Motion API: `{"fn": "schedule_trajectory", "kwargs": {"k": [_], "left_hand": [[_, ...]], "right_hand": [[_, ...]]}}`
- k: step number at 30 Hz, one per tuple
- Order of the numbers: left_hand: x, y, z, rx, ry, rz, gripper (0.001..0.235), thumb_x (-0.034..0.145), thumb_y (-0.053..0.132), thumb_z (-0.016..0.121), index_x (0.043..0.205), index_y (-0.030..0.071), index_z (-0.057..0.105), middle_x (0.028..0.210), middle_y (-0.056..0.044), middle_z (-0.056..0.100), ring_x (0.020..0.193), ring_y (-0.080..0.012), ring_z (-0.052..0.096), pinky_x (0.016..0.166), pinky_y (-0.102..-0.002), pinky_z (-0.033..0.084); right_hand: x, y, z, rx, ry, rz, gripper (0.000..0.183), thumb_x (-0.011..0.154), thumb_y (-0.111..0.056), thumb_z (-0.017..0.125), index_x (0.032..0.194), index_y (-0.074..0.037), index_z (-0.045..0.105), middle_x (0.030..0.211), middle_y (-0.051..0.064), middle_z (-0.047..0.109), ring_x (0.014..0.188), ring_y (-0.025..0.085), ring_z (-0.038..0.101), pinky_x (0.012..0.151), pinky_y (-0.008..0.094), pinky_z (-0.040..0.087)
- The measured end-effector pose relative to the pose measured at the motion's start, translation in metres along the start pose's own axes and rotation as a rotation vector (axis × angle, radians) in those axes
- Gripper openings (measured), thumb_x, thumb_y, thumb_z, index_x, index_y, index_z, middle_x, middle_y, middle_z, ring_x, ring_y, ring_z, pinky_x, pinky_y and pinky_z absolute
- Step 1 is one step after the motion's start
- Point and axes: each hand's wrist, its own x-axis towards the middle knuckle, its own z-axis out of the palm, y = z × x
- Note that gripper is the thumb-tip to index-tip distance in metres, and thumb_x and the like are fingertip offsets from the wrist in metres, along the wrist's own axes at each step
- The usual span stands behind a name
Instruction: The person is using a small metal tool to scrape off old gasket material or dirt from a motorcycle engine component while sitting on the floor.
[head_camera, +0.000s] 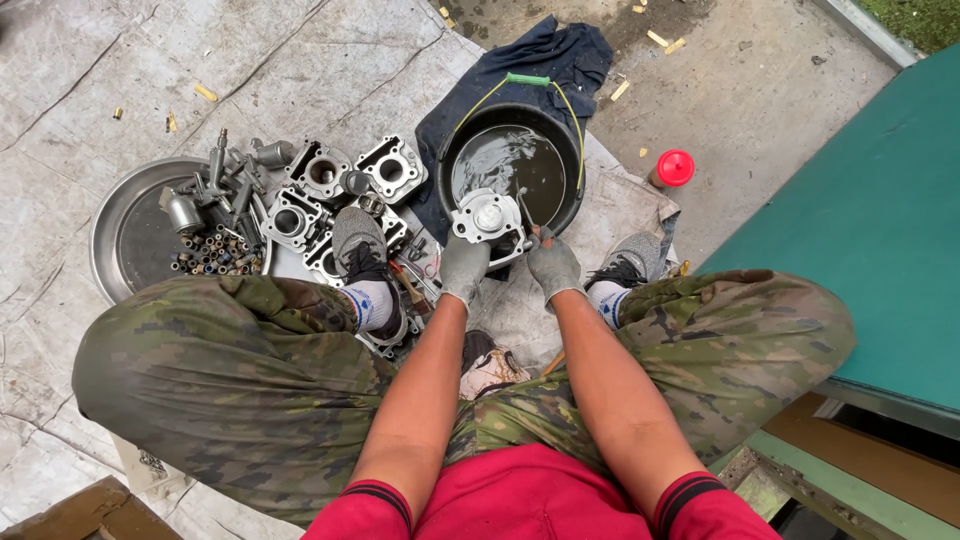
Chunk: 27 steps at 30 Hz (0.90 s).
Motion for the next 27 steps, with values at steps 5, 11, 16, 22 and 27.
{"fn": "schedule_trajectory", "kwargs": {"k": [5, 11, 16, 22, 27], "left_hand": [[-0.002, 0.001, 0.0, -0.061, -0.034, -0.06, 0.041, 0.079, 0.011, 0.055, 0.115, -0.007, 0.057, 0.115, -0.027, 0.056, 0.108, -0.049, 0.062, 0.094, -0.05, 0.054], [-0.003, 0.003, -0.001, -0.143, -0.077, -0.14, 0.047, 0.079, 0.013, 0.054, 0.122, -0.007, 0.054, 0.121, -0.027, 0.054, 0.112, -0.0489, 0.061, 0.094, -0.049, 0.055], [-0.004, 0.005, -0.004, -0.2, -0.102, -0.197, 0.053, 0.078, 0.015, 0.053, 0.126, -0.007, 0.052, 0.126, -0.028, 0.052, 0.115, -0.0489, 0.061, 0.095, -0.047, 0.055], [-0.002, 0.003, 0.002, -0.191, -0.088, -0.199, 0.05, 0.078, 0.015, 0.051, 0.123, -0.007, 0.055, 0.125, -0.027, 0.053, 0.116, -0.0478, 0.061, 0.094, -0.047, 0.056], [-0.001, 0.002, -0.001, 0.321, -0.023, 0.262, 0.03, 0.083, 0.006, 0.054, 0.101, -0.013, 0.069, 0.107, -0.031, 0.067, 0.114, -0.0498, 0.063, 0.093, -0.044, 0.057]], "right_hand": [[0.004, 0.002, 0.003, -0.022, 0.004, 0.017, 0.058, 0.105, -0.057, 0.03, 0.153, -0.029, 0.047, 0.143, 0.012, 0.061, 0.135, 0.032, 0.055, 0.112, 0.051, 0.045], [-0.021, -0.015, -0.014, 0.007, -0.003, 0.033, 0.058, 0.104, -0.057, 0.031, 0.153, -0.03, 0.047, 0.144, 0.012, 0.061, 0.135, 0.033, 0.055, 0.112, 0.052, 0.045], [-0.028, -0.02, -0.018, 0.027, -0.011, 0.043, 0.06, 0.104, -0.059, 0.03, 0.153, -0.029, 0.047, 0.144, 0.014, 0.06, 0.136, 0.034, 0.054, 0.113, 0.051, 0.044], [-0.019, -0.013, -0.013, 0.051, -0.005, 0.035, 0.058, 0.104, -0.057, 0.032, 0.152, -0.029, 0.05, 0.145, 0.014, 0.06, 0.137, 0.033, 0.053, 0.114, 0.05, 0.044], [-0.017, -0.019, -0.03, 0.137, 0.07, 0.052, 0.059, 0.107, -0.055, 0.033, 0.148, -0.019, 0.055, 0.142, 0.018, 0.062, 0.135, 0.037, 0.055, 0.112, 0.052, 0.046]]}}
